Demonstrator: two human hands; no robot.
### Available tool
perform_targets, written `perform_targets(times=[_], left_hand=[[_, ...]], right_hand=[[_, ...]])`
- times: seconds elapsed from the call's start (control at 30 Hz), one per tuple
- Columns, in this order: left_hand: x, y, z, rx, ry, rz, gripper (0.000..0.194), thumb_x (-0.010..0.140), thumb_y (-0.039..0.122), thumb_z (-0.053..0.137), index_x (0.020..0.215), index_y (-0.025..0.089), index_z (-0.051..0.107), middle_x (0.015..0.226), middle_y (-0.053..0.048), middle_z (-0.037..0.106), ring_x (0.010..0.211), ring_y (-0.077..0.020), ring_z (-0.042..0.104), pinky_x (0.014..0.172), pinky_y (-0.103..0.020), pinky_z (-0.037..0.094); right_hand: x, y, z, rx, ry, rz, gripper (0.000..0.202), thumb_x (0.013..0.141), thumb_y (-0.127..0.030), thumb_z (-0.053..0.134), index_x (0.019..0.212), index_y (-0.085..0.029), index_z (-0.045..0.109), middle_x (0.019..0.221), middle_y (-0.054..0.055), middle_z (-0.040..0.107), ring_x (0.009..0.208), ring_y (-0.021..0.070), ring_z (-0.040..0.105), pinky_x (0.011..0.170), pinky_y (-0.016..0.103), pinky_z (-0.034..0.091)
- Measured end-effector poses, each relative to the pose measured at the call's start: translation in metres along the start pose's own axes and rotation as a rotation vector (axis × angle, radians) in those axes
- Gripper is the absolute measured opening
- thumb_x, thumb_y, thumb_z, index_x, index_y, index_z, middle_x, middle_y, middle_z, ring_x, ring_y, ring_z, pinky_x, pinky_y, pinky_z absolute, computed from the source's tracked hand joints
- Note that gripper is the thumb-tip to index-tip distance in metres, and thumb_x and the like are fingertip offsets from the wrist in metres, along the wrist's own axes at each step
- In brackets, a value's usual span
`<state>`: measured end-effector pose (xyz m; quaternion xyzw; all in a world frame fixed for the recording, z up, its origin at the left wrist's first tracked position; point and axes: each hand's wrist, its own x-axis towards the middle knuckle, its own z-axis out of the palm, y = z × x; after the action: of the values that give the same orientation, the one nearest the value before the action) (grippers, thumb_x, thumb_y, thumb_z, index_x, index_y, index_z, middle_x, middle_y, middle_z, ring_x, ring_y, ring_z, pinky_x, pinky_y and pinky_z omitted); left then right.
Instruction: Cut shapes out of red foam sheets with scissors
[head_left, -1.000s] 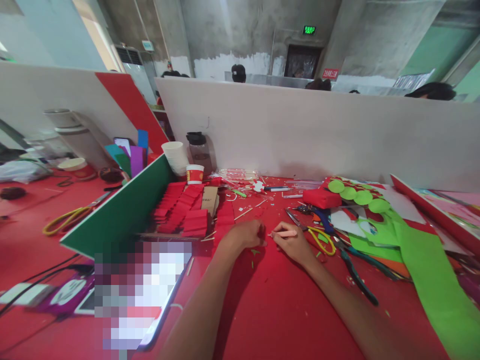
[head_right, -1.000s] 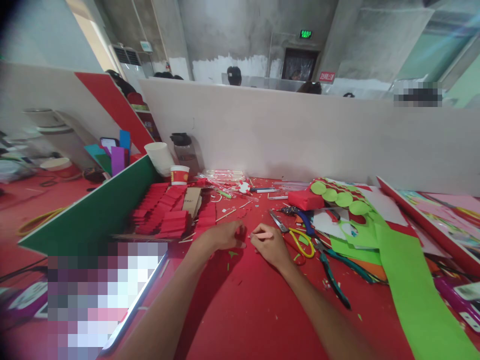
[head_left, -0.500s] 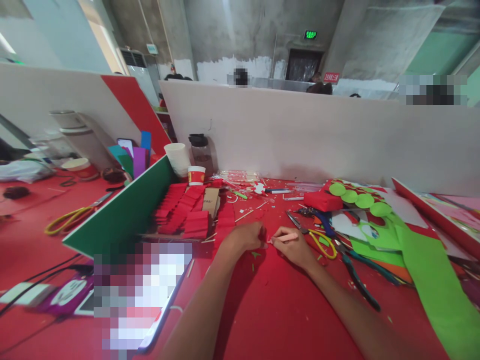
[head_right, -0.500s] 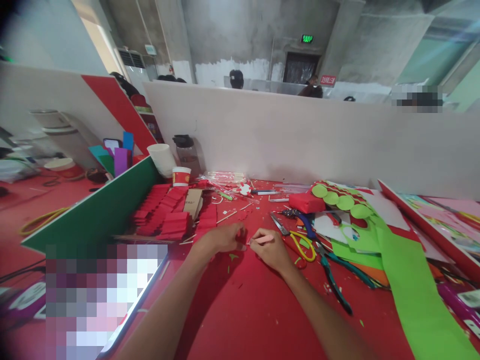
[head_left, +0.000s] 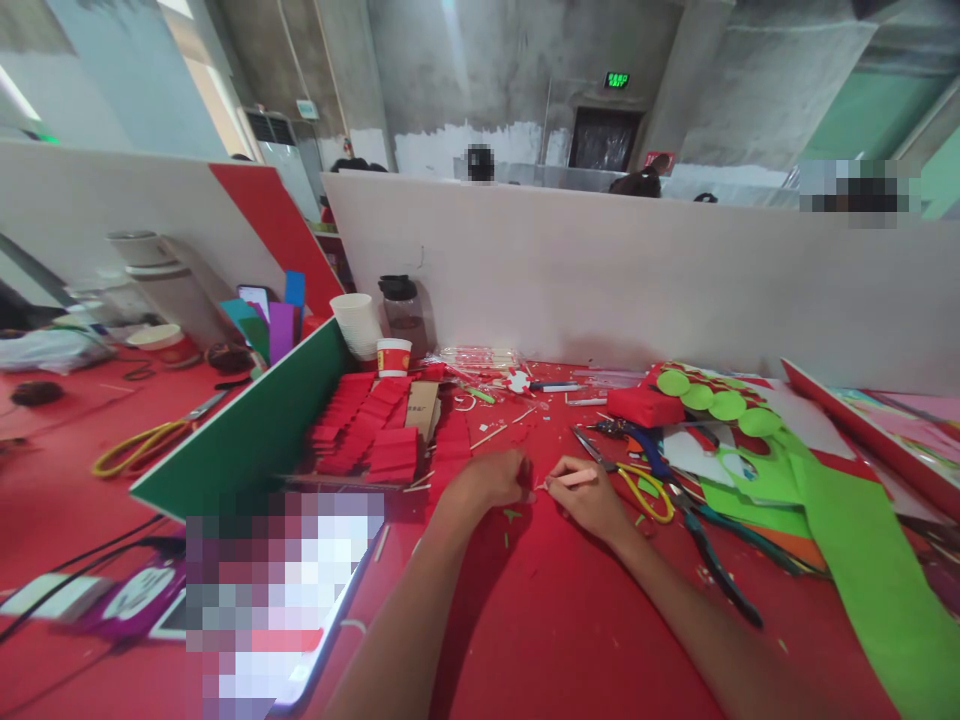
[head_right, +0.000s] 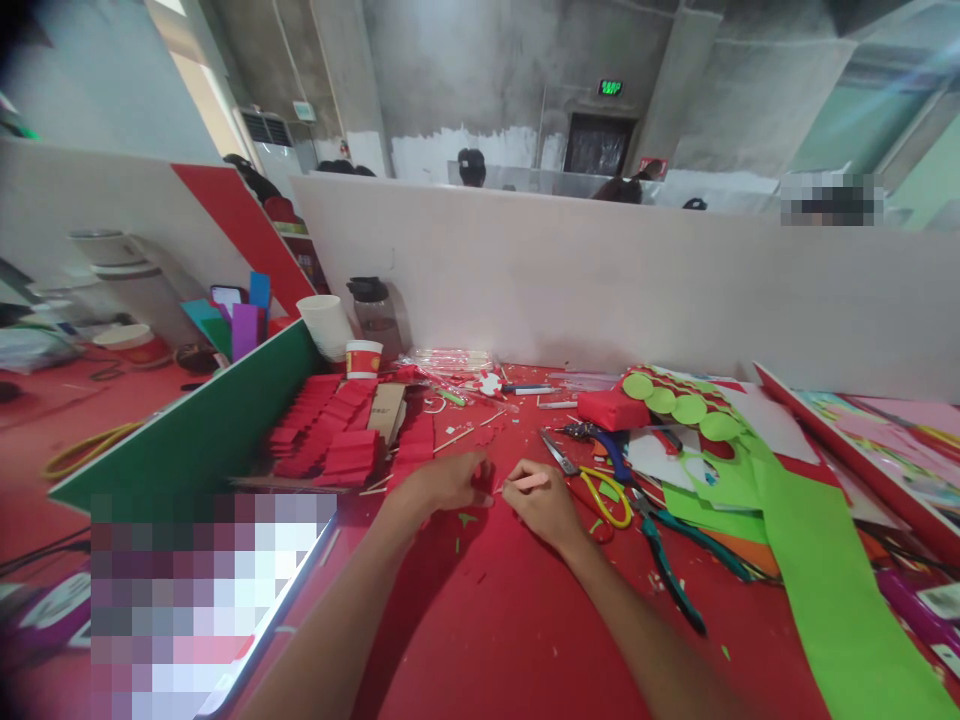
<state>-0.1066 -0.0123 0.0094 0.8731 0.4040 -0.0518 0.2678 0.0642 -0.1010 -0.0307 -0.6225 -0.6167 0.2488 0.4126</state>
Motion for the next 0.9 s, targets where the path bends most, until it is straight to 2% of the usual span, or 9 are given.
perform_targets(times=[0.43,0.73,0.9], left_hand=[[-0.0002,-0.0014,0.0001,-0.007,-0.022,-0.003,0.030,0.075,0.035,0.073,0.102,0.023,0.068,0.094,-0.004,0.075,0.081,-0.0204,0.069,0.062,-0.024,0.044],[-0.0006,0.0007,-0.0008,0.016,-0.018,-0.012,0.031,0.076,0.034,0.073,0.103,0.022,0.068,0.094,-0.005,0.075,0.083,-0.0203,0.069,0.063,-0.024,0.045],[-0.0017,0.0022,-0.0017,0.029,-0.006,-0.003,0.030,0.076,0.033,0.073,0.104,0.022,0.068,0.096,-0.004,0.076,0.087,-0.0202,0.070,0.062,-0.023,0.044]], right_hand=[[-0.0004,0.0020,-0.0005,0.015,0.063,0.070,0.015,0.080,-0.020,0.056,0.065,-0.023,0.052,0.054,-0.006,0.059,0.043,0.0149,0.065,0.044,0.021,0.043],[0.0011,0.0050,0.0005,0.024,0.072,0.049,0.014,0.080,-0.020,0.056,0.067,-0.022,0.054,0.057,-0.006,0.061,0.043,0.0137,0.066,0.041,0.019,0.044],[0.0005,0.0053,0.0000,0.054,0.059,0.028,0.013,0.082,-0.022,0.058,0.069,-0.021,0.057,0.062,-0.004,0.063,0.044,0.0137,0.066,0.040,0.019,0.049]])
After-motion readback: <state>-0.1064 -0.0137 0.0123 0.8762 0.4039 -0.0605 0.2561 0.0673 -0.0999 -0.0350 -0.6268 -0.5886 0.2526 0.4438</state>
